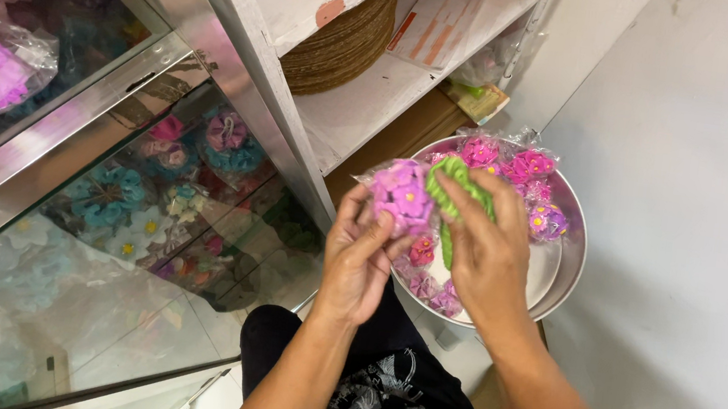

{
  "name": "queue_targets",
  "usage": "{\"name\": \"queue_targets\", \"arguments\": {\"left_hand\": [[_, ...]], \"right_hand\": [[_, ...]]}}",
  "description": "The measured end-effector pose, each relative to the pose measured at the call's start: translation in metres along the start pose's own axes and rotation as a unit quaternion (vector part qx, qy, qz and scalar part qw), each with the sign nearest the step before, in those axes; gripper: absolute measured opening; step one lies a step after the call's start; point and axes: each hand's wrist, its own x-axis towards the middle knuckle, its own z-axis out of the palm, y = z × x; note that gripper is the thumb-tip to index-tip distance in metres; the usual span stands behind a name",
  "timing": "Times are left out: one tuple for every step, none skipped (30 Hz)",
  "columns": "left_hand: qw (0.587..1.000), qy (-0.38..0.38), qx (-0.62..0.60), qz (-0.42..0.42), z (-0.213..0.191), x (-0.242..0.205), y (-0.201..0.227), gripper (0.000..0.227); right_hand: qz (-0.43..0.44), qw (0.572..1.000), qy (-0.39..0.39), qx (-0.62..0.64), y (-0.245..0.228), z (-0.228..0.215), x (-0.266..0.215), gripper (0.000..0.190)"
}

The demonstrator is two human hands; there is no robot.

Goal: The person sits on the floor and wipes plastic-wrapped artificial flowers with a green cloth. They pick up the flowers from a metal tray, wipe them, and place them into a glass display cabinet.

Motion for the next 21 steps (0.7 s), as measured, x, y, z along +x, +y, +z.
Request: {"name": "queue_targets", "arguments": {"left_hand": [[1.000,-0.002,0.008,-0.004,-0.001,-0.001,-0.003,0.049],[1.000,-0.004,0.016,-0.008,-0.002,-0.001,-0.006,0.049],[1.000,-0.005,0.017,-0.008,0.002,-0.001,-0.004,0.049],[1.000,-0.002,0.020,-0.001,0.005,-0.001,-0.002,0.047],[1.000,0.001,0.023,0.006,0.009,-0.001,0.000,0.044],[1.000,0.001,0.023,0.006,0.009,0.000,-0.001,0.044],[1.000,0.009,0.023,0.007,0.008,0.001,-0.001,0.043],[1.000,0.016,0.023,0.008,0.008,0.002,-0.002,0.041],[1.000,0.016,0.024,0.008,0.005,0.004,-0.004,0.041],[0.999,0.027,0.019,0.010,0.002,0.006,-0.006,0.038],[0.999,0.038,0.014,0.013,-0.001,0.008,-0.008,0.036],[0.999,0.037,0.014,0.015,0.000,0.008,-0.007,0.036],[0.999,0.046,0.009,0.014,0.002,0.007,-0.006,0.034],[0.998,0.056,0.002,0.016,0.004,0.006,-0.004,0.032],[0.998,0.056,0.001,0.021,0.004,0.006,-0.003,0.032],[0.998,0.055,-0.013,0.019,0.004,0.007,-0.002,0.031],[0.998,0.053,-0.027,0.016,0.004,0.007,-0.002,0.030],[0.998,0.053,-0.028,0.024,0.006,0.004,0.001,0.030],[0.998,0.043,-0.041,0.026,0.008,0.002,0.003,0.031],[0.997,0.034,-0.055,0.030,0.009,-0.001,0.006,0.031],[0.997,0.035,-0.056,0.039,0.012,-0.005,0.010,0.031]], "right_hand": [[0.009,1.000,-0.004,-0.006,-0.005,-0.004,0.004,0.039],[0.017,1.000,-0.007,-0.012,-0.009,-0.008,0.009,0.037],[0.016,1.000,-0.005,-0.012,-0.012,-0.009,0.010,0.037],[0.019,1.000,-0.015,-0.012,-0.016,-0.010,0.010,0.040],[0.022,0.999,-0.024,-0.013,-0.019,-0.011,0.011,0.042],[0.021,0.999,-0.023,-0.012,-0.019,-0.009,0.009,0.042],[0.011,0.999,-0.022,-0.028,-0.019,-0.007,0.007,0.043],[0.002,0.999,-0.021,-0.044,-0.020,-0.005,0.004,0.043],[0.002,0.999,-0.020,-0.043,-0.023,-0.004,0.002,0.043],[-0.013,0.998,-0.018,-0.058,-0.026,-0.003,0.000,0.043],[-0.028,0.997,-0.016,-0.072,-0.029,-0.002,-0.002,0.042],[-0.030,0.997,-0.015,-0.071,-0.033,-0.003,-0.003,0.042],[-0.037,0.997,-0.012,-0.067,-0.037,-0.003,-0.003,0.042],[-0.046,0.997,-0.010,-0.061,-0.040,-0.003,-0.003,0.042],[-0.051,0.997,-0.011,-0.058,-0.040,-0.002,-0.004,0.042],[-0.054,0.997,0.000,-0.049,-0.039,0.000,-0.005,0.039],[-0.057,0.998,0.011,-0.040,-0.039,0.002,-0.006,0.036],[-0.063,0.997,0.010,-0.036,-0.033,0.005,-0.007,0.036],[-0.051,0.998,0.026,0.007,-0.027,0.008,-0.007,0.035],[-0.040,0.997,0.040,0.052,-0.022,0.011,-0.008,0.034],[-0.047,0.997,0.037,0.057,-0.022,0.009,-0.003,0.034]]}}
